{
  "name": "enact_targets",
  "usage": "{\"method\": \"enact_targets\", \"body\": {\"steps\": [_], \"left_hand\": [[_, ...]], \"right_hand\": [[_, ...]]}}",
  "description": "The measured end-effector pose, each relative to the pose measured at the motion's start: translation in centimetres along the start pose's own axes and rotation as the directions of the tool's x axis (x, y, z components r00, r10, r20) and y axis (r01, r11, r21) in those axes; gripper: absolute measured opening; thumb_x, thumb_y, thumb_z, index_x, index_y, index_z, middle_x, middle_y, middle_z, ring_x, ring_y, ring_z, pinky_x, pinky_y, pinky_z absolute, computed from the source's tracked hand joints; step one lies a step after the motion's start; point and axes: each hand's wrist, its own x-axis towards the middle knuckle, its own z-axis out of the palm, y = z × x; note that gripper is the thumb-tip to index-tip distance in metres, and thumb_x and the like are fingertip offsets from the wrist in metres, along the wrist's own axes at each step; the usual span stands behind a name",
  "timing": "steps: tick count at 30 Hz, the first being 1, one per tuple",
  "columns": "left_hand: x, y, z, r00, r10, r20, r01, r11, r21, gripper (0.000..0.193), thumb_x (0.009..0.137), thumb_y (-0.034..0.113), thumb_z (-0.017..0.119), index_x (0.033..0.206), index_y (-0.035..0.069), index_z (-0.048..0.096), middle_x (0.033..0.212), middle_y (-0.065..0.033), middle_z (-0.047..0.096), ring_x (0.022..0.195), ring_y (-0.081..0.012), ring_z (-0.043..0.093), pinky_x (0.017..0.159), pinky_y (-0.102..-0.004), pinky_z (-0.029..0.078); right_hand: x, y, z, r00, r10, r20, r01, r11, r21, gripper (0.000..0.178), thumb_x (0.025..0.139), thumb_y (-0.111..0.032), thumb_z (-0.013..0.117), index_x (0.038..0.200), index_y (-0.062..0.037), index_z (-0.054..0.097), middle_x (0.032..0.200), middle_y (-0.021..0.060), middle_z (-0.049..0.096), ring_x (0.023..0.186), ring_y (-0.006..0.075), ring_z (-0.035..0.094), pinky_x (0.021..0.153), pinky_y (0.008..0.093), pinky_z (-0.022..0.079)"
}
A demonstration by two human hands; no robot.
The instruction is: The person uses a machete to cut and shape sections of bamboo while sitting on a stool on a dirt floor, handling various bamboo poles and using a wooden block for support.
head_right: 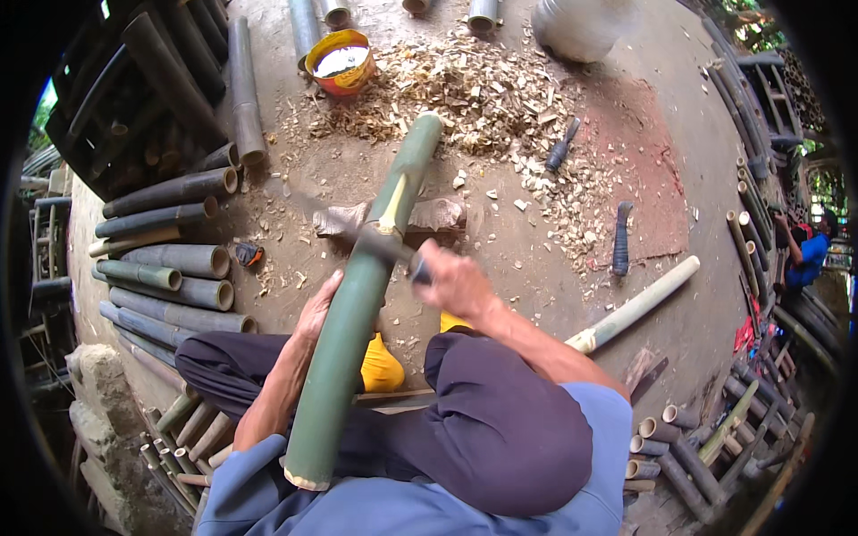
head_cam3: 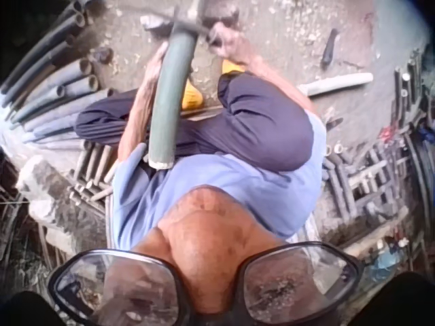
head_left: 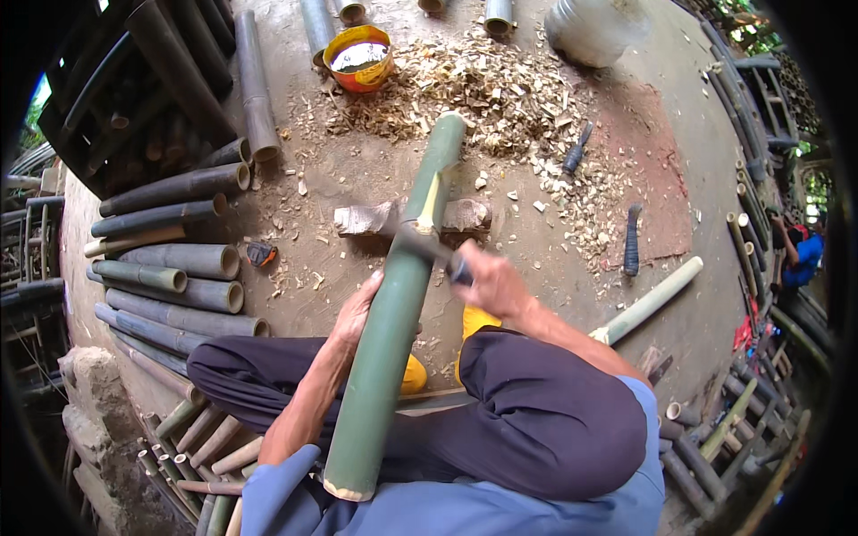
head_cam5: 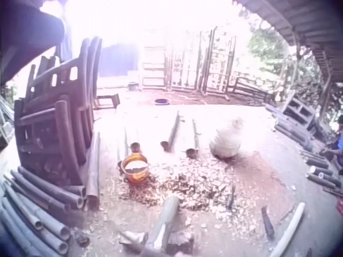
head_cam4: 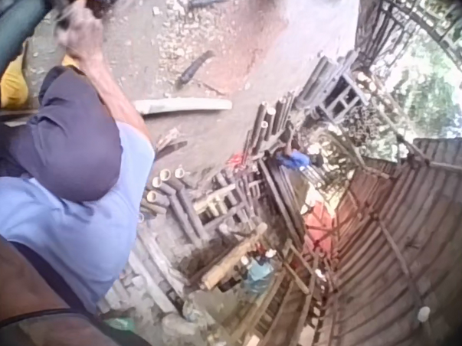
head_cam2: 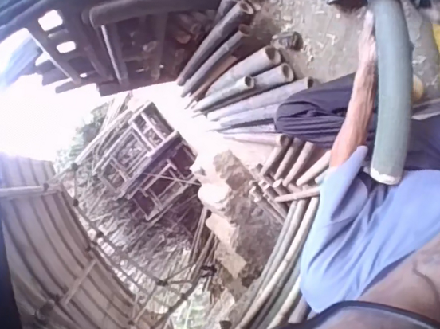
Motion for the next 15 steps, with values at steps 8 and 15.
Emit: {"method": "enact_targets", "body": {"steps": [8,15], "left_hand": [[-2.0,0.2,-3.1,0.998,-0.058,0.037,0.057,0.998,0.03,0.068,0.088,0.056,0.035,0.117,-0.003,0.049,0.089,-0.0221,0.063,0.064,-0.03,0.064,0.056,-0.0376,0.056],[-2.5,0.2,-0.6,0.995,-0.096,0.003,0.096,0.993,0.072,0.061,0.085,0.052,0.045,0.113,-0.001,0.052,0.08,-0.0183,0.063,0.063,-0.0271,0.064,0.056,-0.0361,0.055]], "right_hand": [[3.5,7.4,-4.5,0.877,0.477,-0.051,-0.478,0.878,-0.007,0.025,0.08,-0.014,0.054,0.095,0.0009,0.041,0.067,0.0175,0.059,0.052,0.0242,0.062,0.041,0.0361,0.053],[-2.1,-2.1,0.2,0.995,0.01,0.099,-0.007,1.0,-0.024,0.031,0.072,-0.017,0.064,0.09,-0.0022,0.044,0.07,0.0212,0.06,0.059,0.0332,0.063,0.053,0.042,0.053]]}}
